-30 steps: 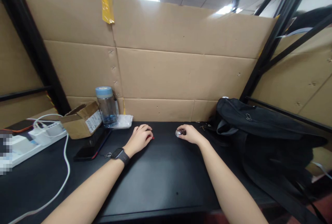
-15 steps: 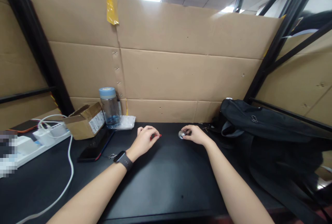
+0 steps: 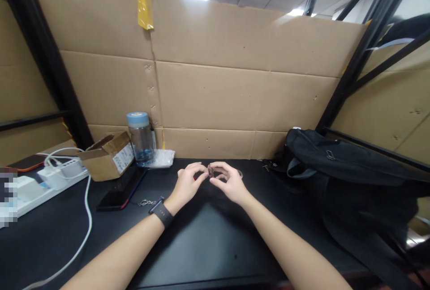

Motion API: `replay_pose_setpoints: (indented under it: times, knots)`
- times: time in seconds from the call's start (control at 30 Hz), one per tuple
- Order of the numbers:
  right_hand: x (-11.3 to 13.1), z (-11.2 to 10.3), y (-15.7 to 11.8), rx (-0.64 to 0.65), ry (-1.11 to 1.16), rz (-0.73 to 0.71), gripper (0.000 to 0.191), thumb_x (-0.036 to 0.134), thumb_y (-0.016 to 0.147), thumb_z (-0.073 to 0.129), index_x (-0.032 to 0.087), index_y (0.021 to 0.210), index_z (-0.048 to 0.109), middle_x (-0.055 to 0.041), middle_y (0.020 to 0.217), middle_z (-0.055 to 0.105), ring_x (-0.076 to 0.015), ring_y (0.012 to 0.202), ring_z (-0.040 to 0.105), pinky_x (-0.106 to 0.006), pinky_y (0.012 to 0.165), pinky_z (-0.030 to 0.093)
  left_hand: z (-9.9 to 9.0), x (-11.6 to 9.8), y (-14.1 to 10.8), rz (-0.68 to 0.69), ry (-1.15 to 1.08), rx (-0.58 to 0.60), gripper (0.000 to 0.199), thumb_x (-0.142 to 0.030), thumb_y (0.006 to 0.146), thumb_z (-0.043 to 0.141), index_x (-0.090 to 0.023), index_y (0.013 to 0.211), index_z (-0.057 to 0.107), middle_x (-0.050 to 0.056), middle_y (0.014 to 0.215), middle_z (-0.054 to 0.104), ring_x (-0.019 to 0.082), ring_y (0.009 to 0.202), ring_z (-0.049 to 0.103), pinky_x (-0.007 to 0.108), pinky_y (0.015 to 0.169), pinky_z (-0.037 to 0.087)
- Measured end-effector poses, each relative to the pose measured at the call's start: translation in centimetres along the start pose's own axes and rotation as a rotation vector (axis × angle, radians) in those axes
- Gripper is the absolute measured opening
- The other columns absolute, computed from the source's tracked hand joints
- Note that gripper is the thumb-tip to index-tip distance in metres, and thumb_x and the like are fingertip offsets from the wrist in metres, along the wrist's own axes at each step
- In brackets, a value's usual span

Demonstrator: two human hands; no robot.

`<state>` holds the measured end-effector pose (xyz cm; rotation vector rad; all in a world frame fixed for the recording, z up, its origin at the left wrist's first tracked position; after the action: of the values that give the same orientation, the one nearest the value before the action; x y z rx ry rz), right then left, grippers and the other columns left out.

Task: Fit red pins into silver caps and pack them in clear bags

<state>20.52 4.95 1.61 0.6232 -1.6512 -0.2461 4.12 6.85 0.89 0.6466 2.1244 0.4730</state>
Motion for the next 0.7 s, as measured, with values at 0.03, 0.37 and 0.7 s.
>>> replay_pose_setpoints:
  times: [0.03,0.37,0.7]
  knots:
    - [-0.1,0.3,-0.1,-0.007,0.016,0.001,0.037,0.028,0.081,0.075,0.026,0.116,0.064,-0.0077,0.125,0.066,-0.0242,0.116,0.065,-0.032,0.082,0.056,0.2,0.2,0.0,0.004,-0.019,-0.015,0.02,-0.038,0.095,0.057,-0.028,0.094,0.074,0.004,0.116,0.071,0.026,0.123,0.057,0.043,0.102,0.045]
    - [-0.6,0.8,-0.5,-0.055,0.087,0.054,0.042,0.028,0.076,0.081,0.026,0.115,0.062,-0.0072,0.124,0.066,-0.0245,0.111,0.068,-0.033,0.083,0.057,0.2,-0.2,-0.3,-0.003,0.027,-0.067,0.016,-0.033,0.093,0.059,-0.025,0.092,0.072,0.007,0.116,0.063,0.026,0.113,0.056,0.044,0.099,0.045]
    - [-0.6,0.9,-0.7,-0.036,0.024,0.057,0.04,0.026,0.078,0.078,0.024,0.115,0.062,-0.0083,0.122,0.067,-0.0244,0.111,0.068,-0.032,0.082,0.057,-0.7,-2.2,-0.6,0.077,0.238,-0.105,0.009,-0.019,0.087,0.063,-0.024,0.088,0.07,0.005,0.115,0.063,0.026,0.116,0.051,0.043,0.093,0.036]
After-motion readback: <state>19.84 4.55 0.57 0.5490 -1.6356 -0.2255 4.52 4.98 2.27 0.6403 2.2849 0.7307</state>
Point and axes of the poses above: each hand's wrist, its own y-axis towards the middle knuckle, its own z-axis out of the palm, x = y × z, the point moved 6 cm from there along y, towards the middle knuckle
